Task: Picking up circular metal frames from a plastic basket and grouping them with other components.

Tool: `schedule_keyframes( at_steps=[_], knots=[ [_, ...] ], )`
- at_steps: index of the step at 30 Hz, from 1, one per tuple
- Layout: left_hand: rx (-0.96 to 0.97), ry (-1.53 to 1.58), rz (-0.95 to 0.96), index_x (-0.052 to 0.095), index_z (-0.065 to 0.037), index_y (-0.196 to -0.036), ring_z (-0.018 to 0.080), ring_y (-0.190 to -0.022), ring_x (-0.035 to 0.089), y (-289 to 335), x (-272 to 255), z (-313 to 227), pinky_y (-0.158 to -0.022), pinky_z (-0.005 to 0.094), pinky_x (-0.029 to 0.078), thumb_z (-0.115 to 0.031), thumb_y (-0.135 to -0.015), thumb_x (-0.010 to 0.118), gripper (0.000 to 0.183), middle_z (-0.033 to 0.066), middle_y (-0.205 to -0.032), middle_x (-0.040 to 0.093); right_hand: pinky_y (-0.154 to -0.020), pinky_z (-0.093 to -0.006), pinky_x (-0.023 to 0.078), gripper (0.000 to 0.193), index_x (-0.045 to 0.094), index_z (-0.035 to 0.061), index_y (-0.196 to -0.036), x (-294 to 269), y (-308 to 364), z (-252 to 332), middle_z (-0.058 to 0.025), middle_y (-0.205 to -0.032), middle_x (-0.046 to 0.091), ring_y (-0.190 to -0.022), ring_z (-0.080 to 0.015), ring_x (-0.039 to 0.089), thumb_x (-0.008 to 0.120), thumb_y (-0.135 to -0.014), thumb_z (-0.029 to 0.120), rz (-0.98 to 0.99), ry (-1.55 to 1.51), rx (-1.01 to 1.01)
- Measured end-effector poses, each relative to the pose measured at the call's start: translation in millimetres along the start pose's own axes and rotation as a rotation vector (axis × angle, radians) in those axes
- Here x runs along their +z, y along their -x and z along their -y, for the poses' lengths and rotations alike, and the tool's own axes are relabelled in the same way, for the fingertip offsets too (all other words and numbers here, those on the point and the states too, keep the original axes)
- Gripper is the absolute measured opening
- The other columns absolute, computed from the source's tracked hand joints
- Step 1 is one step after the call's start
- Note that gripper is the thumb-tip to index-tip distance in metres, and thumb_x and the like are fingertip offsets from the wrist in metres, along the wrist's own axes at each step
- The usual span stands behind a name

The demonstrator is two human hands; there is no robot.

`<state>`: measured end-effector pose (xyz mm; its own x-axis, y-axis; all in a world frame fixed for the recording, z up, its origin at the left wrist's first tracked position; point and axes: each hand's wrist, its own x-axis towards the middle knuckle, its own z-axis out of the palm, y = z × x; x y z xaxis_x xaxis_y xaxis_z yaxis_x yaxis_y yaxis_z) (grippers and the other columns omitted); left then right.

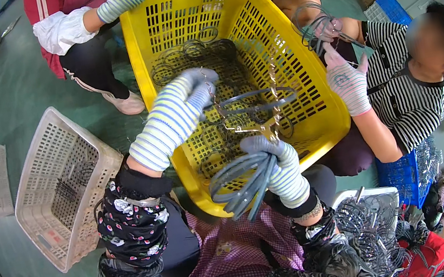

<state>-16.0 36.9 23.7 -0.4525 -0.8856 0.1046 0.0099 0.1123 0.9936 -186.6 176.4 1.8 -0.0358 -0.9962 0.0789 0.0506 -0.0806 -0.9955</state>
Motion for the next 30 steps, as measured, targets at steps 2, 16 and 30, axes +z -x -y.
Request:
schedule_keyframes(
  at_steps=[2,16,30],
  knots=[
    [0.047,-0.126,-0.286,0.059,-0.003,-0.104,0.0126,-0.072,0.058,-4,5,-12,-0.062,0.0268,0.048,-0.016,-0.089,0.054,0.021,0.0085,-0.083,0.062,-0.082,-0.0298,0.047,0.047,0.059,0.0013,-0.11,-8,-4,-9,-0.0087,-0.102,0.063,-0.093,-0.0165,0.06,0.065,-0.082,0.038,0.022,0.063,-0.097],
    [0.557,-0.557,-0.03,0.063,-0.003,-0.096,0.0281,-0.076,0.063,10,18,-22,-0.067,0.0328,0.05,-0.014,-0.08,0.064,0.02,0.0139,-0.086,0.064,-0.085,-0.0271,0.045,0.038,0.057,-0.0018,-0.111,-7,-21,-6,-0.0084,-0.1,0.063,-0.091,-0.0131,0.057,0.046,-0.076,0.008,0.03,-0.012,0.064],
    [-0.111,-0.009,0.498,0.059,0.004,-0.104,0.0085,-0.086,0.055,12,10,-21,-0.079,0.025,0.046,-0.024,-0.091,0.055,0.031,0.0032,-0.089,0.062,-0.084,-0.0251,0.045,0.025,0.06,0.002,-0.108,-24,-30,-12,-0.0068,-0.102,0.062,-0.091,-0.0128,0.057,0.057,-0.085,0.012,-0.308,-0.038,-0.01]
  ],
)
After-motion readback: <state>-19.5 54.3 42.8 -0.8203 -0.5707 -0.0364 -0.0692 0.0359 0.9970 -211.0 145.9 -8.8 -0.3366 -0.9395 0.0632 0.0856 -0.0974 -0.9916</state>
